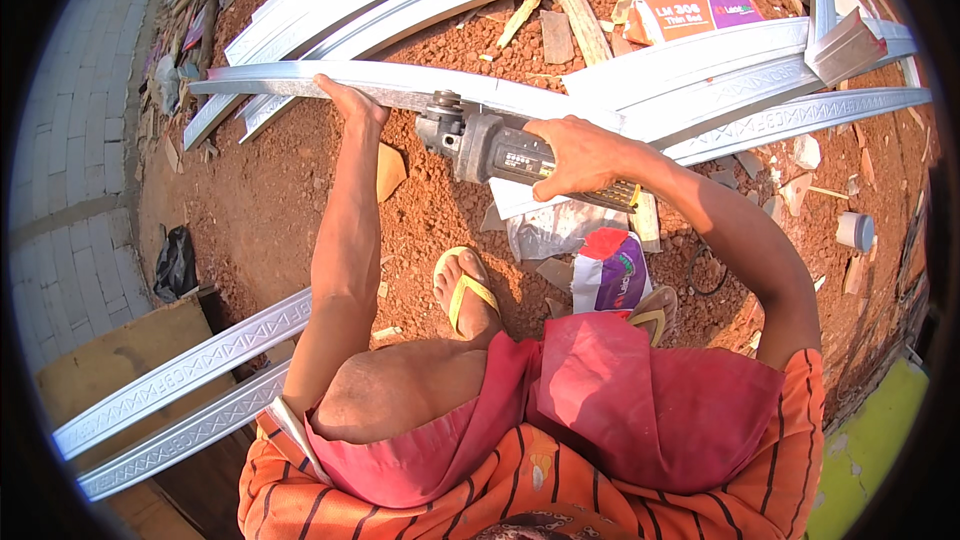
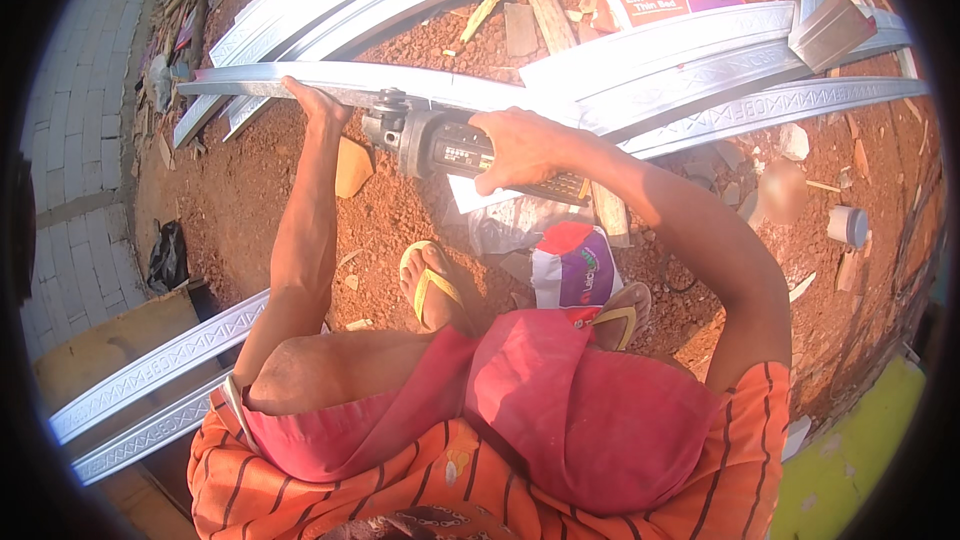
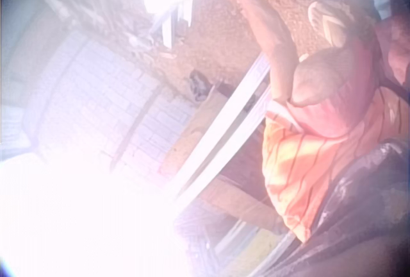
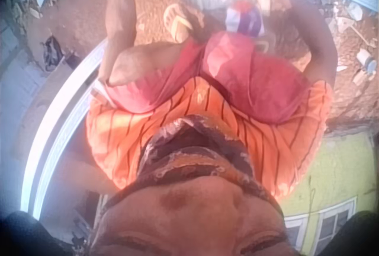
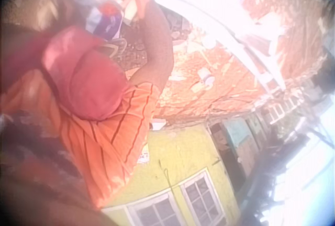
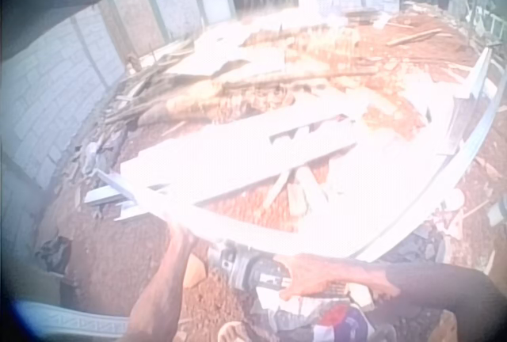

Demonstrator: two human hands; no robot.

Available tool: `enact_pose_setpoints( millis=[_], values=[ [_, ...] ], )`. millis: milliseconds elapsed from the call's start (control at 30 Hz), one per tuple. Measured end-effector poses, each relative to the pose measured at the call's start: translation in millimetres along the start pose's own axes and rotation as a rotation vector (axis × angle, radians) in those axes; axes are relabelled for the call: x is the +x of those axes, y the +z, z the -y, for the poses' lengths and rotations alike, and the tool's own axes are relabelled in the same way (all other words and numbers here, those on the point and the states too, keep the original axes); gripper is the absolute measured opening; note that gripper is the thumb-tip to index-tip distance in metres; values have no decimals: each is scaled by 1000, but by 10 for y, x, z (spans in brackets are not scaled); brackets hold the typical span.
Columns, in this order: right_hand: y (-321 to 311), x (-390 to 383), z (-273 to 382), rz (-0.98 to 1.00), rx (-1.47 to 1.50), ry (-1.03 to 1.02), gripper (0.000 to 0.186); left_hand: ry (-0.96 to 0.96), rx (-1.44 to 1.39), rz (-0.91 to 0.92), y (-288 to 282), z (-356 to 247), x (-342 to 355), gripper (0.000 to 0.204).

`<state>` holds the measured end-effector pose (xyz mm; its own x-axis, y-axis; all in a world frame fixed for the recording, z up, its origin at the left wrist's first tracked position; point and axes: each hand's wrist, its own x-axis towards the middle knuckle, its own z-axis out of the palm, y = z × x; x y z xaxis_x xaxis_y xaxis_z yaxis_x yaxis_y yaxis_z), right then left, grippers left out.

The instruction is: The person sits on the ground and uses an angle grinder to cut several long, white metal profiles. They hold the profiles with one hand and operate the grinder with the other, cutting through the material and then inspecting the cut pieces.

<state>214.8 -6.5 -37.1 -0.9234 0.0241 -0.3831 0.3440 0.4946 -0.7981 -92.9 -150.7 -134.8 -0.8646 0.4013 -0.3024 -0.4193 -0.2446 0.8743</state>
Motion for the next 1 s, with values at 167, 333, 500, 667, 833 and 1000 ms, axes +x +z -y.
enact_pose_setpoints(
  millis=[167,333,500,667,833,1000],
  values=[
    [-18,-18,25,-5,4,-7,56,1,21,-23,1,7,11,85],
    [-9,-9,1,-17,35,-9,52,10,-4,9,-35,20,36,86],
    [5,-4,-24,-5,37,-3,52,-2,19,-23,-4,15,23,86],
    [-19,2,-10,31,46,37,65,5,8,4,-38,27,53,86],
    [-24,-21,12,13,38,9,52,-15,0,-1,8,-1,7,86],
    [-26,-23,10,10,45,10,52,1,5,-10,69,-29,-43,86]
  ],
)
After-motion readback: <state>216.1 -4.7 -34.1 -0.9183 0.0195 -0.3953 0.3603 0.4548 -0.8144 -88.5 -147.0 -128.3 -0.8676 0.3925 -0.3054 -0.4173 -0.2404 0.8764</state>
